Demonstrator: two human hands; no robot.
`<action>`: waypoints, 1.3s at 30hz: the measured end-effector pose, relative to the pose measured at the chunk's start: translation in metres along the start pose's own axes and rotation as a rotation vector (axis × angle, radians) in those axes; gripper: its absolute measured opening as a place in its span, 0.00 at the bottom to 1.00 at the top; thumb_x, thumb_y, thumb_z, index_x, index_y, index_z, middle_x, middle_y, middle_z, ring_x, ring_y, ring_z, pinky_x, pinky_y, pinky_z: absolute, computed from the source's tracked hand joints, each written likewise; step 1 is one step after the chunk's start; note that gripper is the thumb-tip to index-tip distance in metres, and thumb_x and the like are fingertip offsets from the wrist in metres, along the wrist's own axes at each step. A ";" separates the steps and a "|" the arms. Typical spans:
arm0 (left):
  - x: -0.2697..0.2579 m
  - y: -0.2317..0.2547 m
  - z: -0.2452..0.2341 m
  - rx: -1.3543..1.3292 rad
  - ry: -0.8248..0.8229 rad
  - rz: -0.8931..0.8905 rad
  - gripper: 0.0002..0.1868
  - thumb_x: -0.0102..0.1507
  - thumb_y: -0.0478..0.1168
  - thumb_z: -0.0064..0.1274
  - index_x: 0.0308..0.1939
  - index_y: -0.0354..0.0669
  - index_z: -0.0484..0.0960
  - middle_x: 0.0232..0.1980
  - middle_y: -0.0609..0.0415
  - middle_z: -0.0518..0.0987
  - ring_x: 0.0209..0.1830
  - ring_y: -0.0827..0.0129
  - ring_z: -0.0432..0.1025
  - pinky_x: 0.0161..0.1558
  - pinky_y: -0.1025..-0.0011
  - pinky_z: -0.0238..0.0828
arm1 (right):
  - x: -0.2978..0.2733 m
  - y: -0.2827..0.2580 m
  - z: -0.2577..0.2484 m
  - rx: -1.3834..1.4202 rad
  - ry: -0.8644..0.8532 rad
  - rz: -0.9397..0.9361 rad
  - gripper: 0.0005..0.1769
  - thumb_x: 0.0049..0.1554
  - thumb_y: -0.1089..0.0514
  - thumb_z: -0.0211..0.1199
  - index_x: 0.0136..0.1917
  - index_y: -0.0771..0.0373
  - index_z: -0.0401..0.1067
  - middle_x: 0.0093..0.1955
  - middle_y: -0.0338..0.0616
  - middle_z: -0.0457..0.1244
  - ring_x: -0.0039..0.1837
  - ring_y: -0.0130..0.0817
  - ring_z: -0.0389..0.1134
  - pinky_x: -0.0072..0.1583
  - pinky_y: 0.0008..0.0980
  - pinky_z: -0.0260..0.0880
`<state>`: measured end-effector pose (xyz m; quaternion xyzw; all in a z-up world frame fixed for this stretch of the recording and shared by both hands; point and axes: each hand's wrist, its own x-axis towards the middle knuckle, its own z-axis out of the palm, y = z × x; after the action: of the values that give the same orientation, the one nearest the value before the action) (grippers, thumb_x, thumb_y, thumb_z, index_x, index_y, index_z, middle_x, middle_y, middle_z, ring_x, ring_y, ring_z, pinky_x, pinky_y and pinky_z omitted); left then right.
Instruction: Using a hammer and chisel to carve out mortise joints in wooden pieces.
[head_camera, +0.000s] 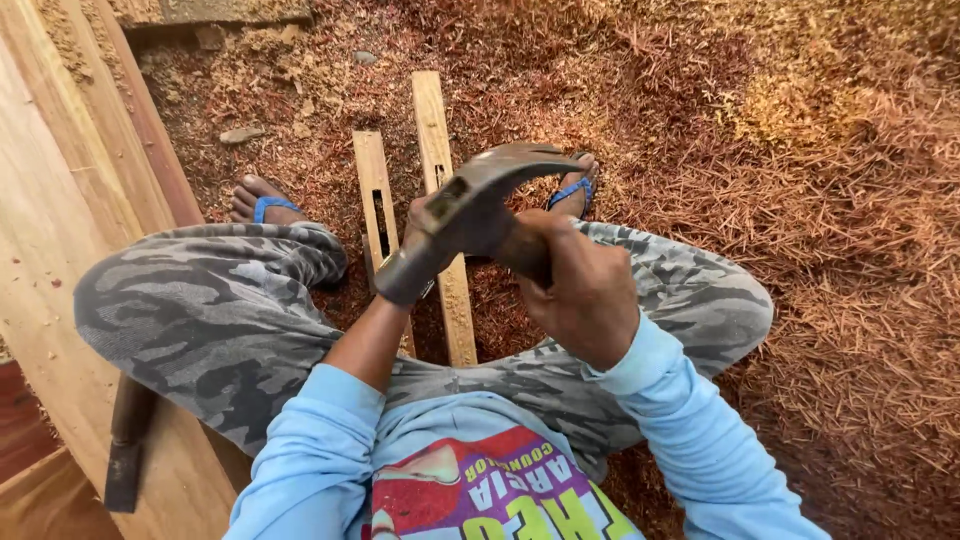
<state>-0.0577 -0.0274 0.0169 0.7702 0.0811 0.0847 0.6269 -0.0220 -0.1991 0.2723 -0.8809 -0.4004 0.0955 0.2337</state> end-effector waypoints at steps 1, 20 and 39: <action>0.005 0.000 -0.002 0.019 -0.016 0.043 0.17 0.60 0.52 0.65 0.33 0.45 0.76 0.29 0.58 0.78 0.26 0.74 0.74 0.31 0.75 0.79 | -0.007 0.011 0.009 0.083 0.113 -0.019 0.26 0.52 0.66 0.68 0.61 0.64 0.62 0.42 0.51 0.67 0.38 0.46 0.71 0.38 0.43 0.71; 0.033 0.038 -0.034 -0.792 -0.084 -0.418 0.11 0.58 0.41 0.61 0.43 0.45 0.86 0.39 0.59 0.85 0.36 0.75 0.79 0.41 0.72 0.80 | 0.008 0.065 0.053 -0.022 -0.285 0.222 0.25 0.51 0.62 0.66 0.57 0.62 0.57 0.39 0.56 0.67 0.37 0.58 0.70 0.37 0.56 0.68; 0.013 0.049 -0.025 0.020 -0.044 -0.199 0.16 0.64 0.48 0.61 0.25 0.47 0.76 0.26 0.61 0.78 0.24 0.80 0.72 0.28 0.79 0.76 | 0.009 0.093 0.044 0.256 0.368 0.240 0.18 0.58 0.62 0.66 0.59 0.66 0.66 0.36 0.55 0.68 0.37 0.48 0.74 0.36 0.42 0.72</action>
<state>-0.0498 -0.0102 0.0703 0.7661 0.1444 0.0044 0.6263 0.0298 -0.2308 0.1892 -0.8878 -0.2283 0.0107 0.3994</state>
